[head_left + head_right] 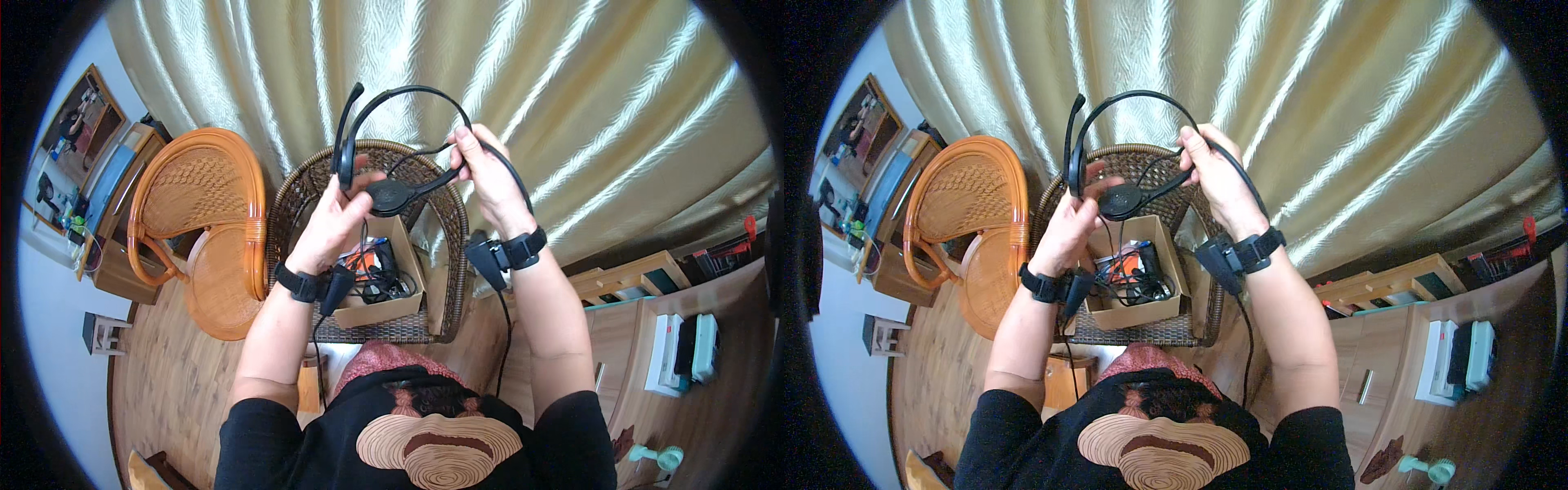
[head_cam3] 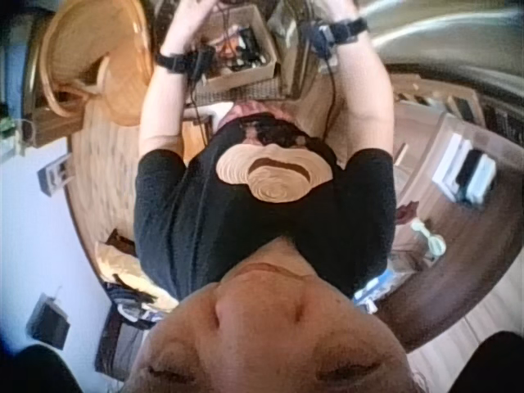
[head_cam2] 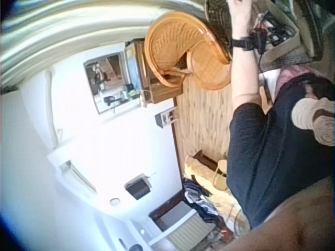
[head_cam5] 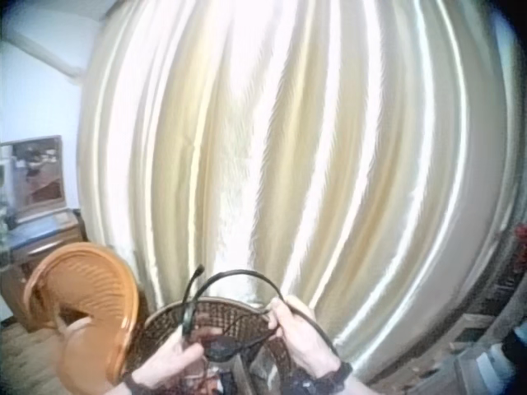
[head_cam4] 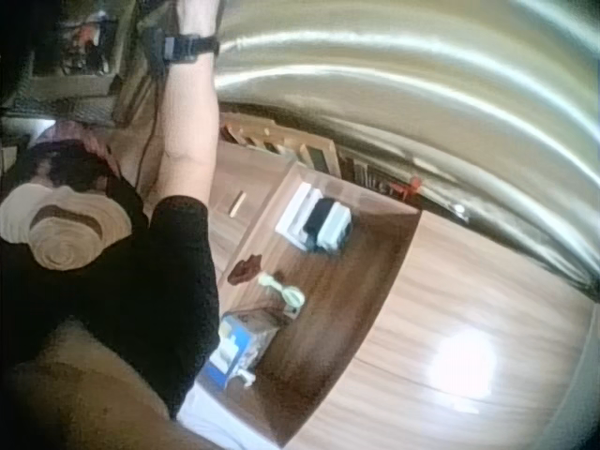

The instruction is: The person picks up a white board and sets it on a shelf, wipes the shelf surface with a cloth, and then takes a headset out of a box to untangle its cord.

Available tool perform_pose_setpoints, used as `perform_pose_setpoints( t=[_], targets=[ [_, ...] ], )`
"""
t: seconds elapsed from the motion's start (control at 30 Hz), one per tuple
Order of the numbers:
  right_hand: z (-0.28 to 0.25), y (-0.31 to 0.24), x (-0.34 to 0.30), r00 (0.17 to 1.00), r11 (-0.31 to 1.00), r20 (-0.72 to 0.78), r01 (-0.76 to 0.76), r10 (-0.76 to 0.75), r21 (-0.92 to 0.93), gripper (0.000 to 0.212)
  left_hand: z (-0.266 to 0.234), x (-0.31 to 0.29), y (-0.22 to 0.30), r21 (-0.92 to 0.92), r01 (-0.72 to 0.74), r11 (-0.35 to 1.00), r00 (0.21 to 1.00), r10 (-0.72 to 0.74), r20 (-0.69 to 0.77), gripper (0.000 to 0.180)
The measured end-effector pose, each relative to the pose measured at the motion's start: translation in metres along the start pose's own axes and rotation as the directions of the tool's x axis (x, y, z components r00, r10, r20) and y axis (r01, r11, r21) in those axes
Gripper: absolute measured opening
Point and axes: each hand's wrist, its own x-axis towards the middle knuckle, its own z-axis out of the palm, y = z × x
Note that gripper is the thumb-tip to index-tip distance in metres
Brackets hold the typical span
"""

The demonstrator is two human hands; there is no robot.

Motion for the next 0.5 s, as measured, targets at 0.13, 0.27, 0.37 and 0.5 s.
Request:
perform_pose_setpoints(
  t=[0.13, 0.27, 0.37, 0.5],
  targets=[
    [0.007, 0.018, 0.002, 1.000, 0.993, 0.009, -0.025, 0.024, 0.119, 0.025, 0.000, 0.000, 0.001, -0.350, -0.010, 0.937, 1.000, 0.000, -0.027, 0.061],
    [0.006, 0.033, 0.003, 0.999, 0.988, 0.016, -0.049, 0.048, 0.143, 0.028, 0.001, -0.010, 0.004, -0.258, -0.083, 0.962, 0.996, 0.077, -0.034, 0.055],
    [0.007, 0.036, 0.004, 0.992, 0.976, 0.048, -0.124, 0.117, 0.178, 0.035, 0.004, -0.014, 0.008, -0.120, -0.052, 0.991, 0.993, 0.039, -0.114, 0.049],
    [0.006, 0.046, 0.006, 0.984, 0.962, 0.081, -0.172, 0.158, 0.214, 0.038, 0.008, -0.017, 0.016, -0.092, -0.046, 0.995, 0.992, 0.034, -0.123, 0.049]
  ],
)
